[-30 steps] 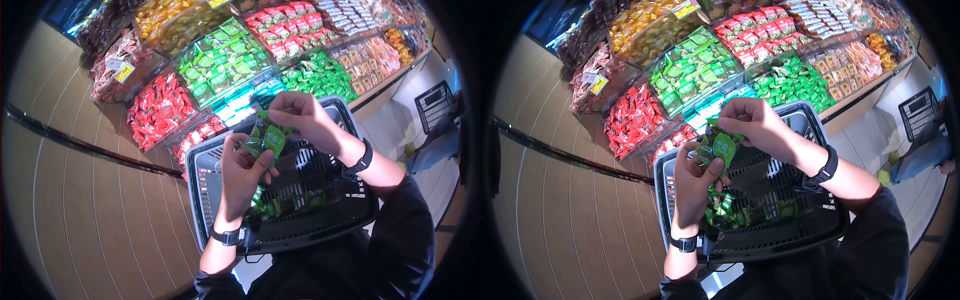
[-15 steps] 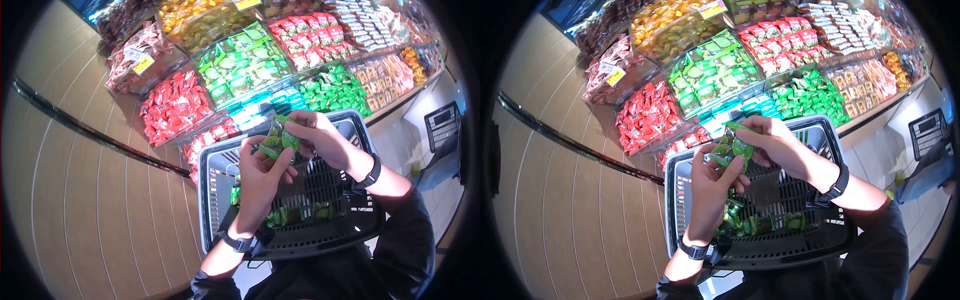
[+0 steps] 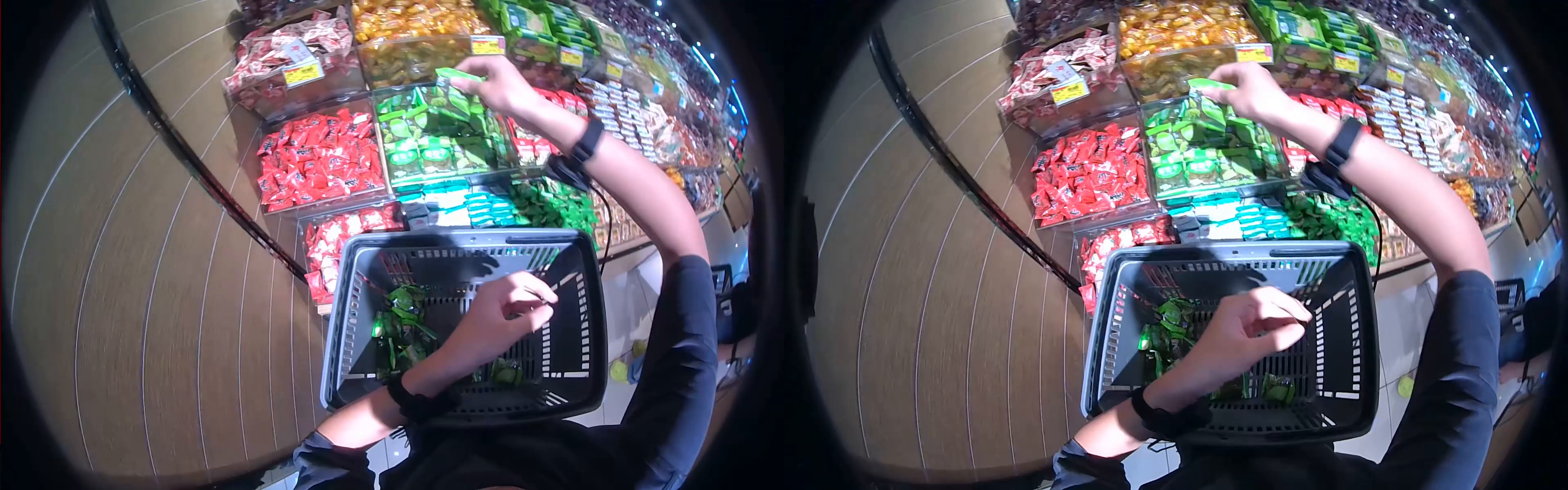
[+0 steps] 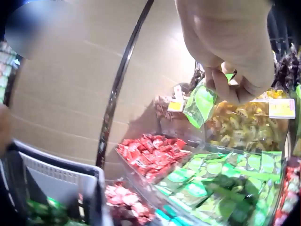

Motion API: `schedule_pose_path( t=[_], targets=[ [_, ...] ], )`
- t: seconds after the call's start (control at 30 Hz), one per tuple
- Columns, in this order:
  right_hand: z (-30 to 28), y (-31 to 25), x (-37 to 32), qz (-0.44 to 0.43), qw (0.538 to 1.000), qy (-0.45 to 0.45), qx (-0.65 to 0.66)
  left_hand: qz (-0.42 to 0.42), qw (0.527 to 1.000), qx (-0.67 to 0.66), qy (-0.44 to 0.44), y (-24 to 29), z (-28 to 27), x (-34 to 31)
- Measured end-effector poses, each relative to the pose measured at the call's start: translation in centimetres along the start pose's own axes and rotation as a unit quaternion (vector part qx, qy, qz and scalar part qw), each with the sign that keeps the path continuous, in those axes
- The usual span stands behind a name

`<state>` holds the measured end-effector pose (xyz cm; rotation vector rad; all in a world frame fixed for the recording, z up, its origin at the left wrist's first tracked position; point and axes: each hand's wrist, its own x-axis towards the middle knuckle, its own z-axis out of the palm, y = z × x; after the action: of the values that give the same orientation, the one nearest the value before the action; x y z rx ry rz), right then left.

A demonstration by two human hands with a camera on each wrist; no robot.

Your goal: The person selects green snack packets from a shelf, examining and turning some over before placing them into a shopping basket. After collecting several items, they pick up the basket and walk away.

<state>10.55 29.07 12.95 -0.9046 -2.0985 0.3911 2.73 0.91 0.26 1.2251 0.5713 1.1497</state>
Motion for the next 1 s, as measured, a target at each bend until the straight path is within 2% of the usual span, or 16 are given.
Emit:
schedule_pose_path(
  t=[0.07,0.13,0.17,0.2,0.27,0.3,0.4,0.43,0.53,0.67,0.73,0.77,0.8,0.87,0.93,1.0],
  targets=[
    [2.3,0.7,4.6,-0.021,0.998,-0.022,-0.058,-0.023,0.998,0.049,-0.03,0.0,0.0,0.1],
    [5.6,2.9,8.3,-0.082,0.993,-0.004,-0.082,-0.018,0.998,0.059,-0.034,-0.3,0.3,0.0],
    [7.0,3.0,9.3,-0.083,0.993,-0.015,-0.087,-0.039,0.998,0.045,-0.032,0.0,0.4,-0.2],
    [8.7,4.3,10.6,-0.107,0.99,-0.015,-0.089,-0.024,0.998,0.044,-0.024,-0.9,0.6,-0.3],
    [11.9,6.4,12.4,-0.117,0.987,0.01,-0.109,-0.022,0.998,0.041,-0.037,-1.4,0.5,-0.5],
    [12.9,6.6,12.5,-0.105,0.988,0.025,-0.113,-0.064,0.995,0.069,-0.041,-0.5,0.5,-0.6],
    [15.3,8.0,13.1,-0.094,0.984,0.027,-0.149,-0.076,0.994,0.059,-0.049,-0.1,0.5,-0.6],
    [16.1,8.4,13.0,-0.07,0.988,0.012,-0.135,-0.055,0.996,0.055,-0.051,-0.2,0.5,-0.8],
    [17.6,9.2,12.2,-0.055,0.99,0.078,-0.106,-0.042,0.997,0.049,-0.052,-0.2,0.8,-1.1],
    [17.3,8.3,11.5,-0.06,0.988,0.086,-0.113,-0.033,0.997,0.049,-0.052,-0.2,1.3,-1.4],
    [16.7,7.8,11.0,-0.127,0.979,0.076,-0.137,-0.043,0.996,0.054,-0.052,0.2,1.6,-1.6],
    [16.0,7.6,10.8,-0.148,0.976,0.029,-0.156,-0.053,0.995,0.062,-0.054,0.5,1.5,-1.5],
    [15.7,7.9,11.1,-0.153,0.976,0.03,-0.155,-0.049,0.995,0.065,-0.052,0.5,1.4,-1.4],
    [15.7,8.7,11.3,-0.171,0.967,-0.056,-0.181,-0.032,0.998,0.028,-0.05,0.1,1.7,-1.6],
    [15.8,8.6,11.2,-0.161,0.965,-0.074,-0.192,-0.042,0.997,0.021,-0.057,-0.4,2.0,-1.6],
    [16.1,8.5,11.5,-0.135,0.971,-0.061,-0.187,-0.018,0.998,0.012,-0.061,-0.4,2.0,-1.4]
  ],
)
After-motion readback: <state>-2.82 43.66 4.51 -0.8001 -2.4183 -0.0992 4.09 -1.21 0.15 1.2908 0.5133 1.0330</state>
